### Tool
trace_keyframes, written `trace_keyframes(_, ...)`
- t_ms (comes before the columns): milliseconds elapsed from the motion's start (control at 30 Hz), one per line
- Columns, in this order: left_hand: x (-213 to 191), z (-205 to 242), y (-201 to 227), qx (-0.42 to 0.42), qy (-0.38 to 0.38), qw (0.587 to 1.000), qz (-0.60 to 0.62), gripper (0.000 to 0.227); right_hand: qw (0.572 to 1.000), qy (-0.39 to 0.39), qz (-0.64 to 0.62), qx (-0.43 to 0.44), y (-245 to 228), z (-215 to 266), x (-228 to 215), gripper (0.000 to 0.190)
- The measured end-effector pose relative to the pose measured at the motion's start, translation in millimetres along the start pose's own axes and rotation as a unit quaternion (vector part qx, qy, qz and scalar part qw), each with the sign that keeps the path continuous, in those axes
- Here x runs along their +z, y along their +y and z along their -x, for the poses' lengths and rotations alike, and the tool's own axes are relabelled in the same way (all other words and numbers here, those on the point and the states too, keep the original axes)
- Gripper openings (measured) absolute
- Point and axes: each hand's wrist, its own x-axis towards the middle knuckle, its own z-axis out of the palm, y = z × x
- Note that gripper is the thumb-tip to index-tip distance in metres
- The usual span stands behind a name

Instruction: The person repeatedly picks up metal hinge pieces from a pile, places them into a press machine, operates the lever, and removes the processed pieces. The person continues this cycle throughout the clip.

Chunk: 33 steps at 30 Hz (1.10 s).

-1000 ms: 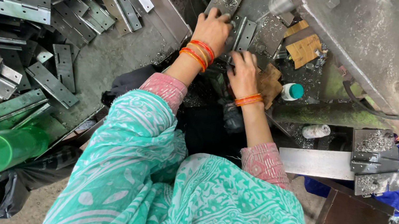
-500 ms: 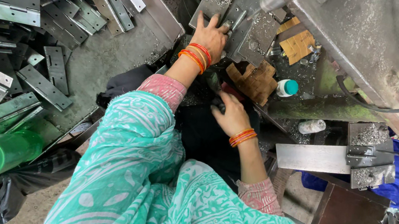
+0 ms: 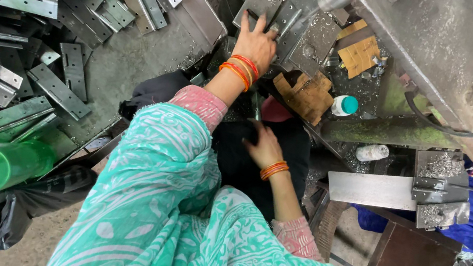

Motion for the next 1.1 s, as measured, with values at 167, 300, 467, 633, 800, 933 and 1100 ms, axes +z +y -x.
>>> trace_keyframes(167, 6.5, -23.6, 5.6, -0.029, 0.024, 0.999, -0.015, 0.034, 0.998, 0.007, 0.067, 0.005, -8.6, -13.2, -41.1, 0.054)
trace_keyframes(300, 15.9, -40.3, 4.6, -0.032, 0.066, 0.997, 0.005, 0.032, 0.996, 0.003, 0.078, 0.038, -18.2, -10.0, -19.7, 0.057)
trace_keyframes(467, 27.3, -36.8, 0.1, -0.021, 0.089, 0.996, -0.001, 0.031, 0.998, 0.047, 0.001, 0.048, -11.1, 2.7, 11.7, 0.047)
trace_keyframes(633, 23.6, -29.3, 3.7, -0.016, 0.107, 0.994, -0.009, 0.031, 1.000, 0.013, 0.016, 0.017, 1.9, -6.8, -1.7, 0.057)
trace_keyframes(800, 20.7, -23.9, 10.7, -0.020, 0.074, 0.997, -0.018, 0.030, 0.998, -0.001, 0.059, -0.015, 9.5, -23.3, -24.4, 0.056)
trace_keyframes(933, 19.7, -23.7, 9.7, -0.011, 0.071, 0.997, -0.019, 0.030, 0.997, 0.008, 0.065, 0.030, 4.3, -10.7, -0.6, 0.054)
trace_keyframes(1100, 20.0, -26.0, 4.4, -0.020, 0.132, 0.991, -0.027, 0.030, 0.995, 0.089, -0.022, 0.034, 2.4, 8.7, 47.7, 0.049)
